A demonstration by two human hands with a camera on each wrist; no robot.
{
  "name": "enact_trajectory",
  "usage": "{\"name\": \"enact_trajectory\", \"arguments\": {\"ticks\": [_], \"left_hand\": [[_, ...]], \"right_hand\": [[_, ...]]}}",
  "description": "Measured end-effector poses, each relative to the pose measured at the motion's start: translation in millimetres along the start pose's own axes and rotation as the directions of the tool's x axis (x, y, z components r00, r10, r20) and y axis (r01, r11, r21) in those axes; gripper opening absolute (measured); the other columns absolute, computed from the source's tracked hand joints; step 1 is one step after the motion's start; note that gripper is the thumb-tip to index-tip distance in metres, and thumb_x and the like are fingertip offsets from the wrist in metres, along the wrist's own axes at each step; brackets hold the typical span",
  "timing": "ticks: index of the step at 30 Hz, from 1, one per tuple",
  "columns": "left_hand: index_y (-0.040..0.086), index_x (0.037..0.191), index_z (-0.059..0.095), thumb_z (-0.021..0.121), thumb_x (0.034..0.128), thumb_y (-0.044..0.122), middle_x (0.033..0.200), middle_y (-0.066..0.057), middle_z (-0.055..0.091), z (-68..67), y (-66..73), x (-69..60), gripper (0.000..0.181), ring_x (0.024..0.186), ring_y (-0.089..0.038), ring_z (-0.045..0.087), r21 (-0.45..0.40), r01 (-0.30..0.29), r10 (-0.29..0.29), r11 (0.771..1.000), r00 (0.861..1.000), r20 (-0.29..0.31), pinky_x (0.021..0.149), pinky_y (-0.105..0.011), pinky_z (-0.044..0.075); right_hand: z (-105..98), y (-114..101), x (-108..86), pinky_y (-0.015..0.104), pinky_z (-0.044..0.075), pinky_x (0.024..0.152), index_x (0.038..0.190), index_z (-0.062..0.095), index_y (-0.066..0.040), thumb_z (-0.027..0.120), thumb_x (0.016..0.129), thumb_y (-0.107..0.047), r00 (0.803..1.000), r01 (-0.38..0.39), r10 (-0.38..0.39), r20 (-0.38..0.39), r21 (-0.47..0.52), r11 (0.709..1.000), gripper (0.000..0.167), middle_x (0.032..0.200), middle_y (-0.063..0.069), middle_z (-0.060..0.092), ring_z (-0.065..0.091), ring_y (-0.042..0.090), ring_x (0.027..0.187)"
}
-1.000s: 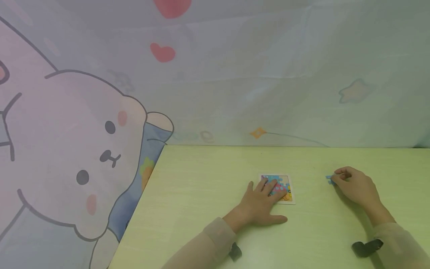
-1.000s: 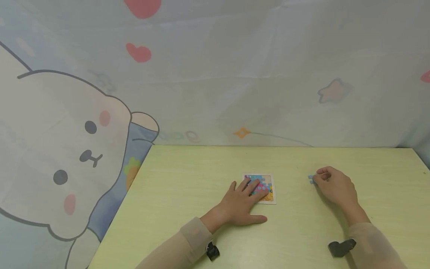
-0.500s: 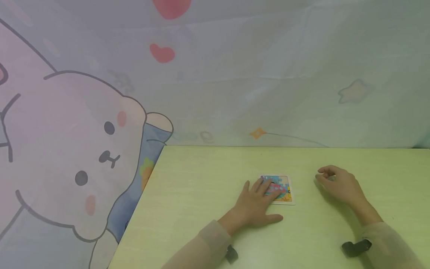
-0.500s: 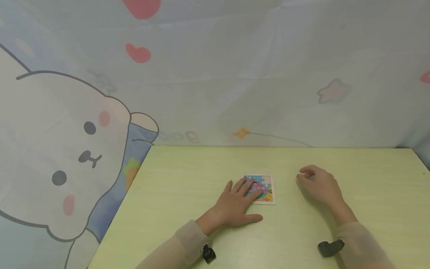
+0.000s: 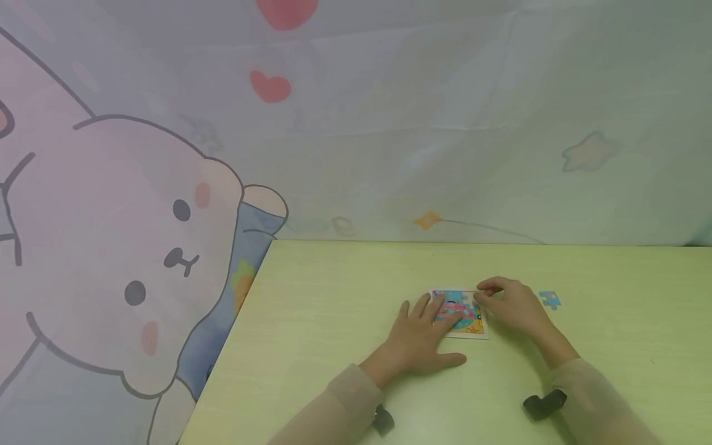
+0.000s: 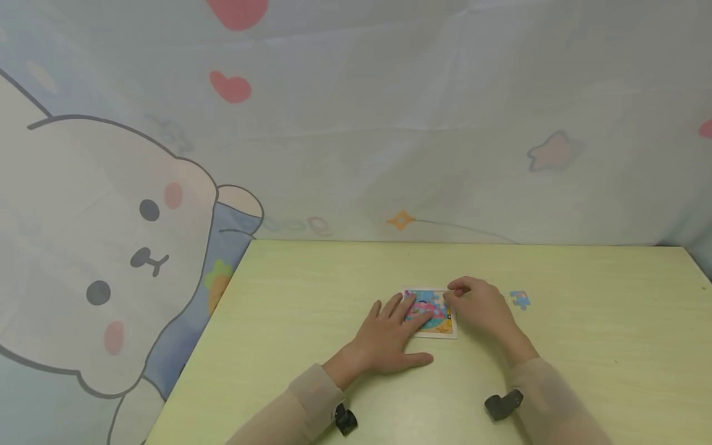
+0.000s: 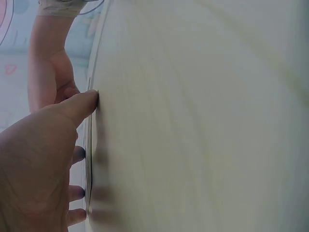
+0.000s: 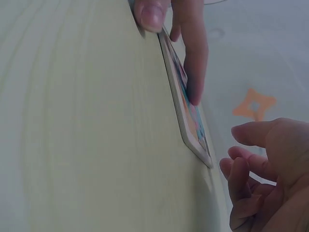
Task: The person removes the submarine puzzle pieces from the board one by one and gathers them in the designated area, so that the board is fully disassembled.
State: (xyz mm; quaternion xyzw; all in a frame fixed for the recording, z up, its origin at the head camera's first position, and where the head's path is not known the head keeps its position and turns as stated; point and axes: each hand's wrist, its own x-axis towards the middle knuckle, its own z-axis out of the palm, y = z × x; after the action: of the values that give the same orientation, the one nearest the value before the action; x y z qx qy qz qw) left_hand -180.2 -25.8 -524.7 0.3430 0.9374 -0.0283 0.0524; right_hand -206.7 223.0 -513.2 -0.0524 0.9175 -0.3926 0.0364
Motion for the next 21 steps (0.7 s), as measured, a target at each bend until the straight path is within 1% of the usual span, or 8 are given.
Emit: {"name": "enact_trajectory", "arguments": {"ticks": [3,6,10,14,18,21], "left_hand": [[0.042,0.167,0.015,0.027,0.0945,0.085,0.174,-0.004,0.012,1.1,-0.8,0.6,0.085,0.159,-0.032,0.009,-0.009,-0.001,0.001,1.0,1.0,0.003,0.12,-0.063,0.022],[0.041,0.167,0.015,0.027,0.0944,0.085,0.174,-0.004,0.012,1.8,-1.3,1.2,0.085,0.159,-0.032,0.008,-0.017,0.001,-0.001,1.0,1.0,0.004,0.119,-0.063,0.022],[0.041,0.167,0.014,0.027,0.0949,0.084,0.174,-0.004,0.01,1.9,-1.0,1.3,0.085,0.158,-0.032,0.008,-0.028,-0.004,0.004,1.0,1.0,0.005,0.119,-0.063,0.022],[0.04,0.167,0.015,0.028,0.0951,0.084,0.174,-0.005,0.011,0.7,-0.7,0.5,0.085,0.158,-0.032,0.008,-0.026,-0.006,0.006,1.0,1.0,0.008,0.119,-0.064,0.022],[0.04,0.167,0.015,0.027,0.095,0.084,0.174,-0.005,0.01,1.2,-0.8,0.2,0.085,0.158,-0.032,0.008,-0.021,-0.007,0.007,1.0,1.0,0.01,0.119,-0.064,0.023],[0.04,0.167,0.015,0.026,0.0952,0.084,0.174,-0.005,0.01,2.1,-1.3,0.6,0.085,0.158,-0.032,0.008,-0.022,-0.011,0.011,1.0,1.0,0.008,0.119,-0.064,0.023]], "right_hand": [[7,-2,3.7,0.058,0.049,0.087,0.123,0.071,-0.007,0.066,0.101,-0.039,1.0,0.015,-0.015,0.008,0.006,1.0,0.039,0.109,0.007,0.071,0.063,0.038,0.111],[12,-2,6.9,0.059,0.05,0.088,0.121,0.073,-0.006,0.068,0.101,-0.034,1.0,0.03,-0.03,0.005,-0.008,1.0,0.034,0.106,0.005,0.072,0.064,0.036,0.109],[17,-2,9.2,0.058,0.051,0.088,0.118,0.074,-0.006,0.069,0.1,-0.03,0.999,0.035,-0.035,0.0,-0.033,0.999,0.03,0.103,0.004,0.072,0.066,0.033,0.104],[21,-3,10.9,0.056,0.052,0.086,0.117,0.075,-0.005,0.069,0.1,-0.03,0.999,0.033,-0.032,0.007,-0.056,0.998,0.03,0.102,0.006,0.072,0.066,0.032,0.1],[24,-4,12.4,0.056,0.053,0.085,0.116,0.075,-0.007,0.069,0.1,-0.031,1.0,0.007,-0.006,0.005,-0.092,0.996,0.03,0.104,0.007,0.073,0.067,0.034,0.101],[25,-5,12.5,0.057,0.054,0.084,0.115,0.076,-0.007,0.068,0.1,-0.03,1.0,-0.002,0.002,0.002,-0.098,0.995,0.028,0.105,0.009,0.074,0.068,0.036,0.104]]}}
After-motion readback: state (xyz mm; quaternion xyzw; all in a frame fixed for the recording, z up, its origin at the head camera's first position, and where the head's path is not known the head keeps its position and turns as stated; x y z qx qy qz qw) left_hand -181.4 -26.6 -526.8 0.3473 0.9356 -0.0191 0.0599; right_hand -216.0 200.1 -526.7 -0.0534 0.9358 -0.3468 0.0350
